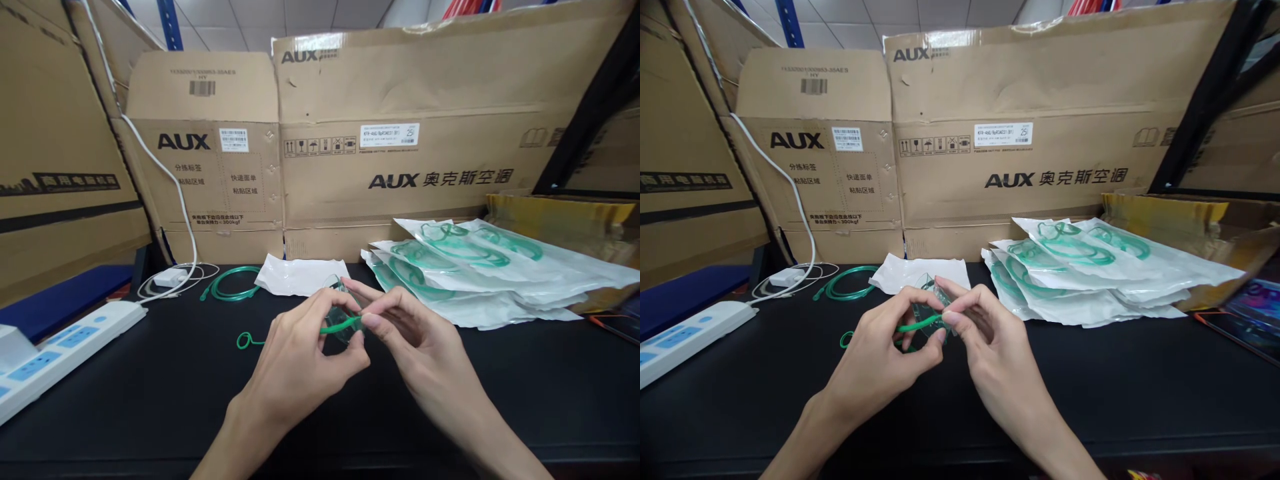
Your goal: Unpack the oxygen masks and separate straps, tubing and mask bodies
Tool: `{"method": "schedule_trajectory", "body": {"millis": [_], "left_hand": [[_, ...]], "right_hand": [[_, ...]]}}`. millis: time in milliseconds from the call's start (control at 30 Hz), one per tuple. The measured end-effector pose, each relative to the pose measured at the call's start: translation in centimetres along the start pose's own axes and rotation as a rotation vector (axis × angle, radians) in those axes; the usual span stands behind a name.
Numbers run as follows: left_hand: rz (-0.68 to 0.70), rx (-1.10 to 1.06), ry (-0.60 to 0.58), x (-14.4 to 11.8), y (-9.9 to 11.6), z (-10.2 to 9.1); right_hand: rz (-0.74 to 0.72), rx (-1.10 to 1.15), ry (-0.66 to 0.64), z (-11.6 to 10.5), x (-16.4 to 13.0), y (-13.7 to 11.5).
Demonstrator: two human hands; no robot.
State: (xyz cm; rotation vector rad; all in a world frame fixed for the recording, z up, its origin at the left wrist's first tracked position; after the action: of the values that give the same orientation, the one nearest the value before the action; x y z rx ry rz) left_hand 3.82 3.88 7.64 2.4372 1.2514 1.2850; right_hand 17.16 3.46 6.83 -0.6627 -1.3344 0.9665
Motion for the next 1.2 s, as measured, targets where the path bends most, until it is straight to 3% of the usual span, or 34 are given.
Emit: {"method": "schedule_trajectory", "body": {"millis": [500, 700, 900, 1000, 1200], "left_hand": [[-0.084, 0.011, 0.019, 0.0, -1.1, -0.4], [-0.086, 0.001, -0.008, -0.1, -1.0, -0.2], [-0.097, -0.002, -0.019, -0.1, -1.2, 0.0], [-0.090, -0.007, -0.027, -0.1, -1.1, 0.0], [0.011, -0.084, -0.148, -0.1, 0.2, 1.4]], "right_hand": [[-0.201, -0.151, 0.168, -4.5, 0.7, -4.1], [-0.162, -0.145, 0.128, -4.1, 0.8, -3.8], [-0.196, -0.133, 0.192, -5.6, 0.9, -4.2], [-0.115, -0.118, 0.109, -4.4, 0.9, -3.0], [0.230, -0.067, -0.144, -0.9, 0.4, 2.0]]}}
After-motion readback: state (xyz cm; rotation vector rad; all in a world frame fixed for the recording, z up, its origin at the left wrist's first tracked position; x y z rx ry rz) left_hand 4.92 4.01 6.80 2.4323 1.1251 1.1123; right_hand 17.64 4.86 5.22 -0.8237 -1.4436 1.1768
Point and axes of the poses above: each hand's wrist, its own x-axis towards the middle knuckle, its own z-axis out of the palm, y = z × x, the point moved 9 cm from there along x, towards the middle knuckle, and after that the axes turned 15 degrees about x, right-handed, at the moved point
